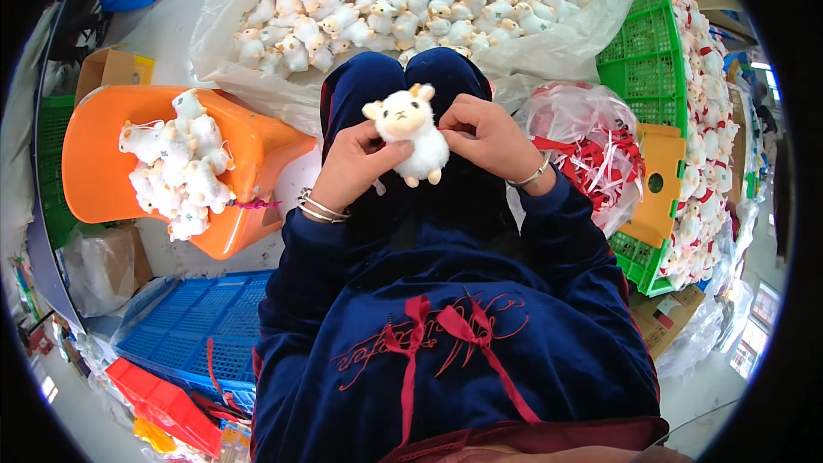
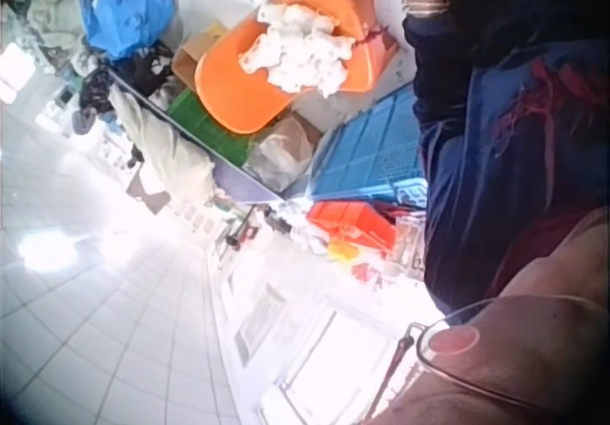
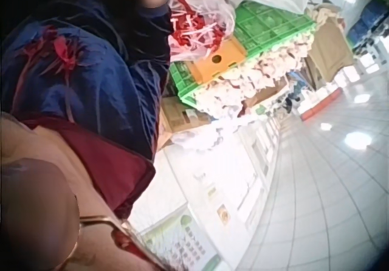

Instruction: The person sits on the floor and ties red ribbons around the necks of small white plush toys. They pick up each toy, wrap the ribbon, and place the finished items into a green crate.

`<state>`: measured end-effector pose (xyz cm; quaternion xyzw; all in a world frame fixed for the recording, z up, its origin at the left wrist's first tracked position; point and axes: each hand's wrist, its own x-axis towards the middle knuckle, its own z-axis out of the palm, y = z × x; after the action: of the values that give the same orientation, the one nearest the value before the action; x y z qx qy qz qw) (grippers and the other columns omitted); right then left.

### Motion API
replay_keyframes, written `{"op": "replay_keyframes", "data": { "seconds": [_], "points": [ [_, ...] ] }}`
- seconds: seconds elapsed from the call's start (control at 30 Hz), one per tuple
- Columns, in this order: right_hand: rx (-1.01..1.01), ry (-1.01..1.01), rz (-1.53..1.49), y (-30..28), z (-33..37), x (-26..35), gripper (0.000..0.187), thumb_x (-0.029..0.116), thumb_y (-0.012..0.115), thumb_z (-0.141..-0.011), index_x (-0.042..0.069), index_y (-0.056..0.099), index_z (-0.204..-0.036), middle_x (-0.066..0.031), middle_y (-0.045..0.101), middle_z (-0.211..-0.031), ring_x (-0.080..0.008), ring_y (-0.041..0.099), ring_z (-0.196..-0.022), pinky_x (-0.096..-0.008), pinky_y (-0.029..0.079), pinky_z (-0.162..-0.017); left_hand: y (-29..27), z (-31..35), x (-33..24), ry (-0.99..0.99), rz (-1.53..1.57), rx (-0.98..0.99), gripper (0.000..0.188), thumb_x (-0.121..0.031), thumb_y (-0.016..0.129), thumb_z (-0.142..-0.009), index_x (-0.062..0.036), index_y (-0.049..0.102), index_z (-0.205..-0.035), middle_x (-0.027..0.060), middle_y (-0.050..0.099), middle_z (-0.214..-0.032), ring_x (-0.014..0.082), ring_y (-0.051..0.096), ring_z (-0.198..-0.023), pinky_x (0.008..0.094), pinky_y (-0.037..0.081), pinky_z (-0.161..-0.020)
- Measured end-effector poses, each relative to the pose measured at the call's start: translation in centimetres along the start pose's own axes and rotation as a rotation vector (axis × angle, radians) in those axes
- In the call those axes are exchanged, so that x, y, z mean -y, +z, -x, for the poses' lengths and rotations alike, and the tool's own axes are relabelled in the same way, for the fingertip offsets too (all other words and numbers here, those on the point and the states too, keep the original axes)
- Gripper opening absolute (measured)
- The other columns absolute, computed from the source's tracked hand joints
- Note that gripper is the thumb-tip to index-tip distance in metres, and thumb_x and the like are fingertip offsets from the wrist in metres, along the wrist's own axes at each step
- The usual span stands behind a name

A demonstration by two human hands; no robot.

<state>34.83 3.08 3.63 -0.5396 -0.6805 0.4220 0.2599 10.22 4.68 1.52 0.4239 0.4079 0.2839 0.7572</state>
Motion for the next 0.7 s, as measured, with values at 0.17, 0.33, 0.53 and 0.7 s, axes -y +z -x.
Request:
{"op": "replay_keyframes", "data": {
  "seconds": [0.17, 0.33, 0.53, 0.7],
  "points": [
    [0.004, 0.081, -0.051, -1.3, -0.5, 1.4, 0.015, 0.013, 0.065, -0.092, -0.001, 0.065, -0.095, -0.0153, 0.067, -0.083, -0.0289, 0.066, -0.076, -0.0354, 0.052, -0.070, 0.2, -1.9, -0.9, 0.010, -0.379, -0.041, 0.039, -0.029, 0.080, -0.086, 0.0026, 0.075, -0.108, 0.0073, 0.075, -0.090, 0.0113, 0.068, -0.079, 0.0276, 0.052, -0.071],
    [-0.021, 0.004, 0.079, 0.4, -1.3, -0.3, 0.017, 0.014, 0.066, -0.093, -0.002, 0.065, -0.097, -0.0159, 0.069, -0.083, -0.0251, 0.067, -0.075, -0.0343, 0.051, -0.068, -0.9, -2.6, -2.4, -0.115, -0.791, -0.150, 0.044, -0.041, 0.080, -0.082, 0.0011, 0.076, -0.095, 0.0154, 0.073, -0.078, 0.0246, 0.070, -0.067, 0.0351, 0.053, -0.065],
    [-0.034, 0.006, 0.054, 0.9, -2.3, -0.1, 0.016, 0.013, 0.065, -0.092, -0.002, 0.066, -0.097, -0.0154, 0.069, -0.082, -0.0245, 0.067, -0.073, -0.0337, 0.052, -0.068, -1.3, -2.3, -1.3, 0.036, -0.813, -0.178, 0.043, -0.041, 0.081, -0.081, 0.0005, 0.072, -0.085, 0.0151, 0.072, -0.077, 0.0286, 0.071, -0.071, 0.0372, 0.054, -0.066],
    [-0.034, -0.013, 0.100, 1.0, -2.5, 0.2, 0.015, 0.012, 0.065, -0.090, -0.002, 0.067, -0.096, -0.0165, 0.069, -0.082, -0.0265, 0.067, -0.072, -0.0342, 0.052, -0.068, -1.0, -2.1, 0.2, 0.154, -0.773, -0.225, 0.037, -0.036, 0.079, -0.083, -0.0010, 0.070, -0.087, 0.0149, 0.071, -0.077, 0.0308, 0.070, -0.073, 0.0386, 0.053, -0.067]
  ]
}}
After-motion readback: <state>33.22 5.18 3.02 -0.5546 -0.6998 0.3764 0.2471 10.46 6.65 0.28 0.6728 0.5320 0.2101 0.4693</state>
